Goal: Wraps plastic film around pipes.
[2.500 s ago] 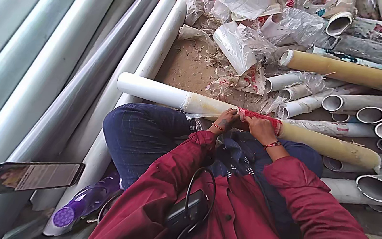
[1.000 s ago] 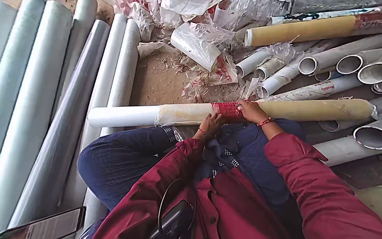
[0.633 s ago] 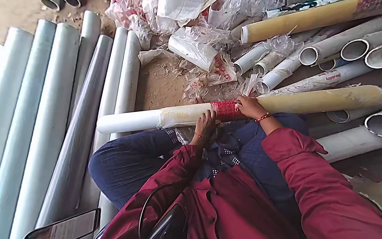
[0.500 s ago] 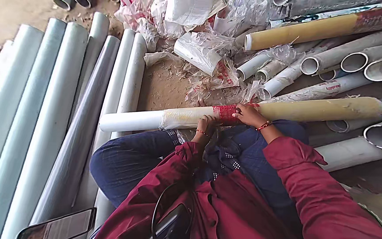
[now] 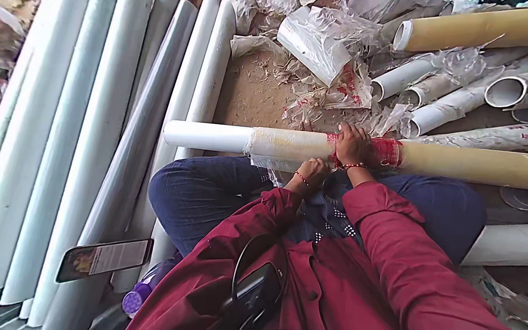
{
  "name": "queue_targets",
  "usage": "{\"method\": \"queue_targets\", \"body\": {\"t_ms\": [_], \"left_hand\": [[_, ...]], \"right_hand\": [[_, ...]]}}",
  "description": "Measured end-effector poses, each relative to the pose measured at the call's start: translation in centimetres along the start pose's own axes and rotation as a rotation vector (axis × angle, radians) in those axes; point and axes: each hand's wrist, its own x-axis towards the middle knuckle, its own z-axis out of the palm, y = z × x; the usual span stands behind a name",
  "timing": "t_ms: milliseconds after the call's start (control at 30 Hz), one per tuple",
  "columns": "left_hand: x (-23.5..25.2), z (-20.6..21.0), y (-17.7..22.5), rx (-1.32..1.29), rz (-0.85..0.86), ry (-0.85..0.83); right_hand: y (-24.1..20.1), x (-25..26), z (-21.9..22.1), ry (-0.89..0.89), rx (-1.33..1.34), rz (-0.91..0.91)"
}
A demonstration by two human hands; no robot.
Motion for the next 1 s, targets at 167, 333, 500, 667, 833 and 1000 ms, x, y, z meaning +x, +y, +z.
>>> {"method": "queue_targets", "body": {"t_ms": [167, 333, 500, 667, 833, 1000], "left_hand": [[-1.8, 0.4, 1.1, 0.015, 0.012, -0.087], [-2.1, 3.1, -1.5, -0.129, 0.172, 0.086], [-4.0, 4.6, -5.5, -0.54, 0.309, 0.457], [-5.5, 0.9, -13.3, -0.441, -0.144, 0.739], [-5.0, 3.2, -17.1, -0.35, -0.472, 0.669], [-5.7, 2.9, -17.5, -0.603, -0.418, 0.866]], "right_hand": [[-1.2, 3.3, -1.7, -0.217, -0.009, 0.156], [-2.3, 3.2, -2.5, -0.25, -0.107, 0.195], [-1.3, 0.3, -1.3, -0.023, -0.138, 0.06], [-1.3, -2.7, -1.1, 0.055, -0.225, -0.02], [-1.9, -2.0, -1.9, -0.038, -0.222, 0.014], [-4.3, -3.0, -2.9, -0.109, -0.054, 0.022]]}}
